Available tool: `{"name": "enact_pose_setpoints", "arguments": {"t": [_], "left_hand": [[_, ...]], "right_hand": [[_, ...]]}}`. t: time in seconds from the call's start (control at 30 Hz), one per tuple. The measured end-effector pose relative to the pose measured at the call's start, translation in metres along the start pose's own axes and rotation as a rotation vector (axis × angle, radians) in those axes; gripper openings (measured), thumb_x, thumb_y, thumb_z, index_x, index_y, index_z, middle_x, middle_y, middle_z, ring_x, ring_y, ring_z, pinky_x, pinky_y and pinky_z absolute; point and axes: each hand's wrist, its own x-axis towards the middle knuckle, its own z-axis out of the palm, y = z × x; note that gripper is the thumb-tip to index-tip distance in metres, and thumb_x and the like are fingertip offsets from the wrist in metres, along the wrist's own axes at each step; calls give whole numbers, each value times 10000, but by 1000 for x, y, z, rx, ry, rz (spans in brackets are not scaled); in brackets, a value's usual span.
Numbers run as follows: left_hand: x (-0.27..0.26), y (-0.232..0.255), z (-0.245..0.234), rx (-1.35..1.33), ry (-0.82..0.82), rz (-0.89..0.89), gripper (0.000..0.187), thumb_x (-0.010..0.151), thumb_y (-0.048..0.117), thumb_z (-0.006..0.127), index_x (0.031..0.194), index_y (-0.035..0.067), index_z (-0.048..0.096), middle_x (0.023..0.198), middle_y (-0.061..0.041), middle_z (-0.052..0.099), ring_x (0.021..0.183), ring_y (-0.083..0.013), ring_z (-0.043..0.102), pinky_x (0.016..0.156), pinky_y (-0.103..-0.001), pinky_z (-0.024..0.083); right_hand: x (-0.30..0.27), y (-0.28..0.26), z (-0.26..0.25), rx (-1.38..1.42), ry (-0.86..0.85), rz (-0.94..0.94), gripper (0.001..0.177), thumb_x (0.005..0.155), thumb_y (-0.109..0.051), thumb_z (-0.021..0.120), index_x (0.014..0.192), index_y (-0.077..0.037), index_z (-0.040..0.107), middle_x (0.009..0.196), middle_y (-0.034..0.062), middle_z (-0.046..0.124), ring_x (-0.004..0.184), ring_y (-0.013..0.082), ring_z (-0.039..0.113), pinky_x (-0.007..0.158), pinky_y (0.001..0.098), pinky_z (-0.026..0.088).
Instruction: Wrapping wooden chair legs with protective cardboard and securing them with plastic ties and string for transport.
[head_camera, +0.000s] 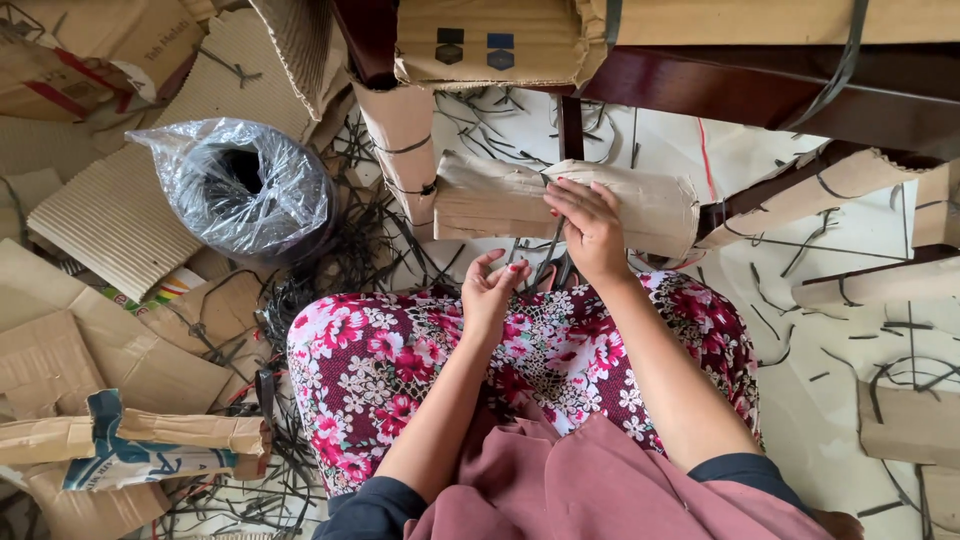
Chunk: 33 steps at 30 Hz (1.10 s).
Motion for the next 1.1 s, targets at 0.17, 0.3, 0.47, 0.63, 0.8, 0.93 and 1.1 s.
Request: {"name": "enact_pose_setpoints", "arguments": {"t": [0.17,0.3,0.47,0.63,0.8,0.93,1.1], "left_hand": [[-26,33,19,463,-101,67,165,1004,-15,601,1163,-18,646,1014,-208,760,901,-259,764,888,-365,595],[-44,63,45,1285,-274,686,105,967,161,684,1016,247,719,859,63,775,812,-154,764,860,-347,559],[-8,70,71,1027,-301,609,95,948,123,696,960,204,743,1117,-20,722,1046,-233,726,938,-423,527],[44,46,75,229,-117,276,123,1023,133,646,986,52,730,881,-31,736,829,-73,627,828,-258,546],[66,-1,46,307,-202,335,123,1038,139,657,1095,57,729,926,-91,776,922,-87,672,853,-322,576],[53,14,51,389,-161,404,143,1046,166,658,1130,64,711,907,-86,767,924,-70,650,851,-317,563],[34,39,59,677,-102,423,118,1020,193,661,1101,145,732,807,-75,775,807,-153,751,743,-341,585]], "right_hand": [[4,-7,-7,68,54,13,251,942,-55,765,1152,-187,800,1177,9,778,1147,216,709,1121,447,414],[6,-9,-18,114,88,25,209,917,-36,784,1090,-147,820,1089,35,784,1060,247,738,1092,455,485],[-2,-3,-15,202,81,57,143,929,-66,784,1055,-121,824,1040,56,786,1020,262,745,1094,453,483],[-10,-10,-28,323,89,181,120,916,-36,789,1016,-91,823,987,70,799,960,240,761,1064,424,504],[-10,-19,-29,195,38,170,197,965,18,664,1054,-93,801,1013,42,783,894,248,753,887,414,594],[-12,-19,-17,150,-8,106,121,1011,-49,646,1041,-36,763,1053,100,753,909,331,731,846,444,586],[-4,-19,-16,126,-47,87,88,979,-40,693,1038,-63,755,1091,81,726,970,336,723,837,452,589]]}}
